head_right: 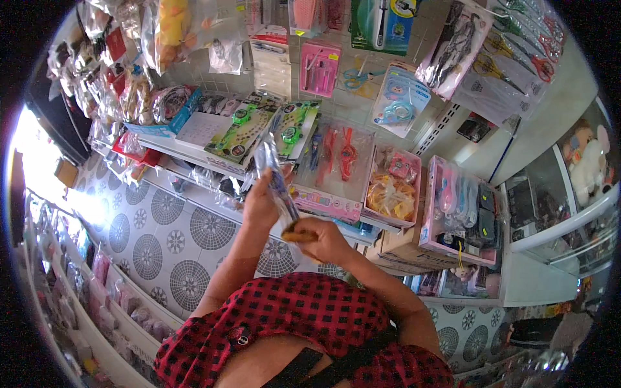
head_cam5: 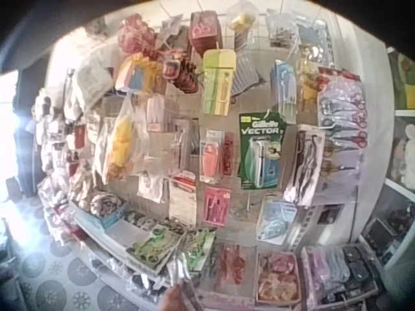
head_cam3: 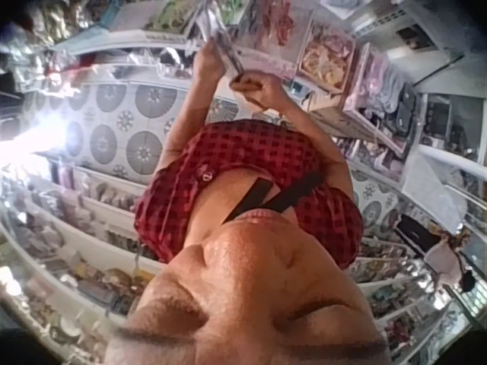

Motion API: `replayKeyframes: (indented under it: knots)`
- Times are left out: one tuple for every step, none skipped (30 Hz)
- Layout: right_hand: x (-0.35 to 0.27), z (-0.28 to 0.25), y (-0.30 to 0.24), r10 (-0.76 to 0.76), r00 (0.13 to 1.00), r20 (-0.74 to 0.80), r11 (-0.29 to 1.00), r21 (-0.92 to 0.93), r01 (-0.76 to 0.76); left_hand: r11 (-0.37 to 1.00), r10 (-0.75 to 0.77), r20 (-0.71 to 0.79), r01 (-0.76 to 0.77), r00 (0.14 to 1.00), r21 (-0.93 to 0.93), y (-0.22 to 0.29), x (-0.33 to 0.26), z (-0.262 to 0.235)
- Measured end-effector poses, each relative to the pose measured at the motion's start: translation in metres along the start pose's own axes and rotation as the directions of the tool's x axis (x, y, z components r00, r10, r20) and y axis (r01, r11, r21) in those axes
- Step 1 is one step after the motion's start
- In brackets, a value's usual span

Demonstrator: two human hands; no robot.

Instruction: The person cleans retail shelf merchandise, picking up packaged items and storage boxes, wiping them down with a cloth, and placing them back onto the shelf.

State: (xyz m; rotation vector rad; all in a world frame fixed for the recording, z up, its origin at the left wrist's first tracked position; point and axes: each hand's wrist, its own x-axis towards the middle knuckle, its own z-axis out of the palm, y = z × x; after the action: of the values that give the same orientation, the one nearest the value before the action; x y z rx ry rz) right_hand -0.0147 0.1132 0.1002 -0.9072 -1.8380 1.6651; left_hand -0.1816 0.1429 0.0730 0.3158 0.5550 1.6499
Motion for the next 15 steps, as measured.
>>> replayKeyframes:
  knots:
    - [-0.005, -0.003, 0.010, -0.067, 0.996, 0.064, 0.996, -0.053, 0.070, 1.000, 0.004, 0.026, -0.004, 1.000, -0.017, 0.010, 0.002, 0.004]
    - [-0.011, -0.008, 0.020, -0.129, 0.983, 0.132, 0.984, -0.101, 0.143, 0.999, 0.009, 0.052, -0.007, 0.999, -0.035, 0.018, 0.002, 0.010]
    - [-0.015, -0.015, 0.030, 0.056, 0.982, 0.180, 0.998, 0.007, -0.058, 0.995, 0.009, 0.061, -0.003, 0.998, -0.100, 0.027, -0.002, 0.018]
    - [-0.016, -0.024, 0.034, 0.052, 0.981, 0.186, 0.998, 0.008, -0.055, 0.995, 0.015, 0.059, -0.009, 0.998, -0.098, 0.030, -0.002, 0.015]
    - [-0.015, -0.035, 0.036, -0.053, 0.987, 0.155, 0.998, -0.024, 0.058, 1.000, 0.015, 0.071, -0.015, 0.997, -0.007, 0.035, -0.003, 0.011]
    - [-0.016, -0.044, 0.035, -0.160, 0.980, 0.122, 0.984, -0.058, 0.168, 0.996, 0.011, 0.085, -0.018, 0.996, 0.085, 0.037, -0.003, 0.008]
    - [-0.016, -0.055, 0.024, -0.134, 0.990, 0.049, 0.991, -0.017, 0.135, 0.996, 0.048, 0.102, -0.055, 0.994, 0.071, 0.036, -0.003, 0.007]
    - [-0.015, -0.063, 0.011, -0.103, 0.994, -0.025, 0.994, 0.027, 0.104, 0.996, 0.048, 0.101, -0.056, 0.994, 0.075, 0.035, -0.006, 0.006]
    - [-0.013, -0.068, -0.005, -0.062, 0.989, -0.132, 0.987, 0.138, 0.080, 0.984, 0.008, 0.096, -0.025, 0.995, 0.179, 0.033, -0.009, 0.010]
    - [-0.012, -0.073, -0.019, -0.008, 0.972, -0.234, 0.966, 0.250, 0.069, 0.960, -0.034, 0.087, 0.008, 0.996, 0.281, 0.030, -0.014, 0.013]
    - [-0.007, -0.073, -0.027, -0.008, 0.969, -0.247, 0.965, 0.252, 0.072, 0.934, -0.065, 0.058, 0.040, 0.996, 0.355, 0.022, -0.018, 0.019]
    - [-0.001, -0.066, -0.036, -0.055, 0.952, -0.301, 0.919, 0.357, 0.166, 0.933, -0.073, 0.066, 0.045, 0.995, 0.358, 0.016, -0.022, 0.023]
    - [0.005, -0.058, -0.041, -0.096, 0.930, -0.354, 0.853, 0.453, 0.261, 0.903, -0.120, 0.158, 0.042, 0.980, 0.428, 0.011, -0.026, 0.026]
    - [0.009, -0.051, -0.041, -0.097, 0.928, -0.360, 0.851, 0.454, 0.265, 0.869, -0.171, 0.244, 0.029, 0.955, 0.494, 0.006, -0.031, 0.030]
    - [0.015, -0.042, -0.039, -0.126, 0.945, -0.302, 0.881, 0.404, 0.247, 0.849, -0.201, 0.281, 0.024, 0.938, 0.527, 0.004, -0.037, 0.036]
